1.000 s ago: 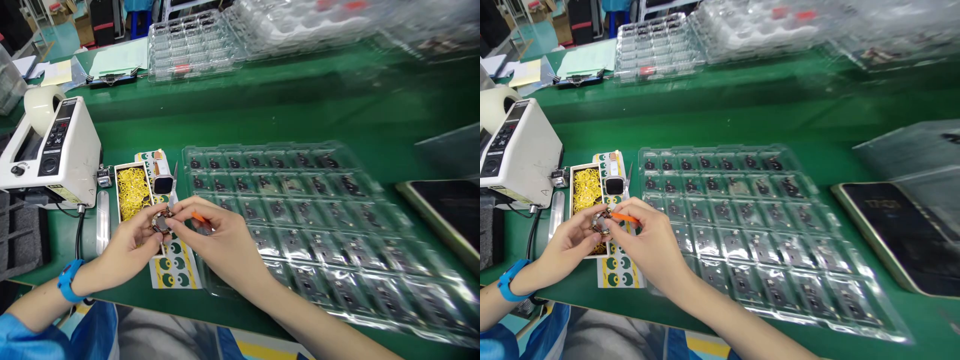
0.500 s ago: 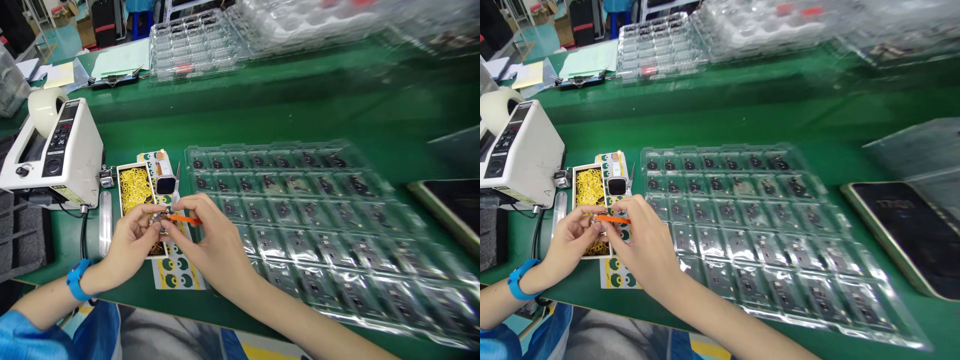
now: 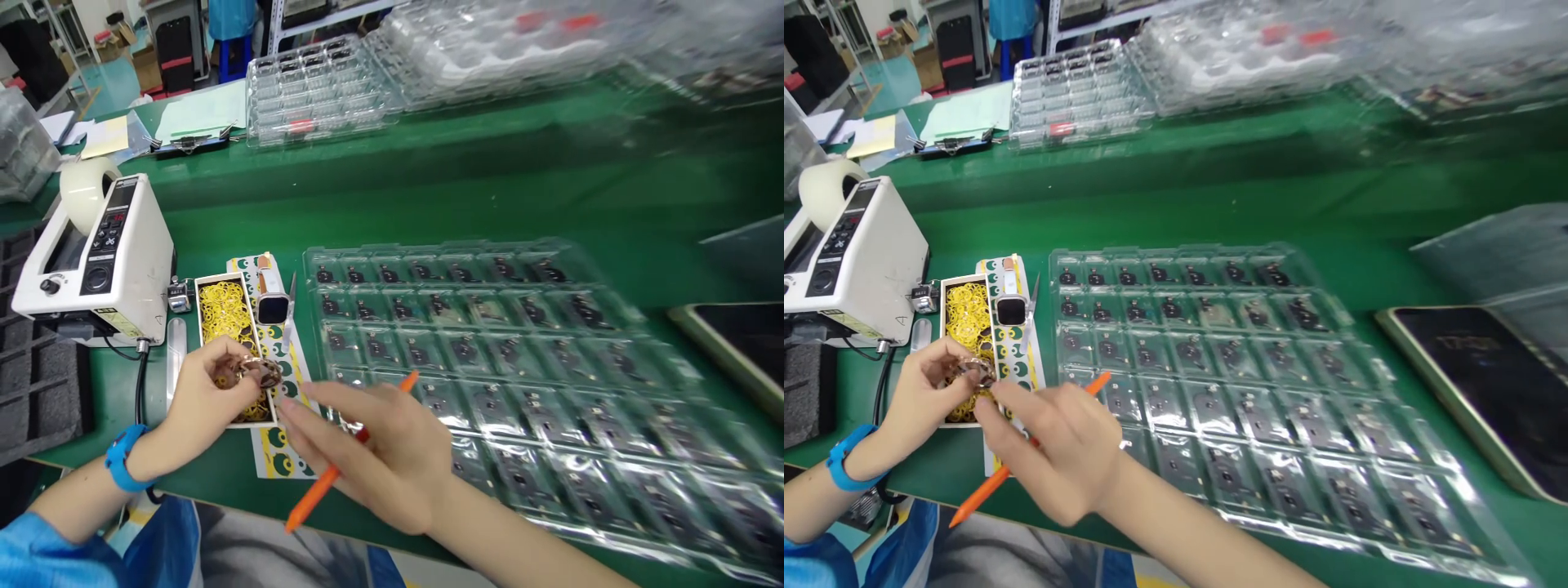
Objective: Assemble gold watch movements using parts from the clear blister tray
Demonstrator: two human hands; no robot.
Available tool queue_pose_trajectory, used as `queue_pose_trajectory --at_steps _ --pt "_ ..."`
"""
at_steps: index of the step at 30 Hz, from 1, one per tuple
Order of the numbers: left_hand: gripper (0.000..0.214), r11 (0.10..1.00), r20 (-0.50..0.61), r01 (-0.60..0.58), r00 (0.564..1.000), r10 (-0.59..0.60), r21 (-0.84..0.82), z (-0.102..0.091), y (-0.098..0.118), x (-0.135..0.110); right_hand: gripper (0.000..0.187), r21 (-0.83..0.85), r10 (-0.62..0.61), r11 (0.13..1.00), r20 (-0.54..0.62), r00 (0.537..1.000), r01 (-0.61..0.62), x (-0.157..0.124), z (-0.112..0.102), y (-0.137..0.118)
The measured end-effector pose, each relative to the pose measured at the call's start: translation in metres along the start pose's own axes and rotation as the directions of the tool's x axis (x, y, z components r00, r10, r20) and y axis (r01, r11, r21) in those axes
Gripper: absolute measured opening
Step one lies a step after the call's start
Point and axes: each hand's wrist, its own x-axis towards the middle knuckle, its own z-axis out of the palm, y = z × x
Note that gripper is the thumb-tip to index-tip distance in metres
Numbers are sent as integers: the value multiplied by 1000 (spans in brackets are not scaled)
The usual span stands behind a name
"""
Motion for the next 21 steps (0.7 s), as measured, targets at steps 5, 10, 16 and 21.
queue_pose_trajectory --at_steps 5,10,16,21 --pt "29 861 186 296 953 -238 -414 5 -2 -1 10 -81 -41 996 -94 995 33 -2 8 3" --pt "33 813 220 294 953 -208 -503 9 0 -9 13 72 33 997 -33 999 -30 1 15 8" --pt "25 845 203 217 970 -132 -489 10 -1 -14 12 125 -10 992 -14 1000 11 -1 14 11" --pt "22 855 202 218 970 -136 -470 12 -3 -13 10 109 -71 992 10 997 69 0 11 16"
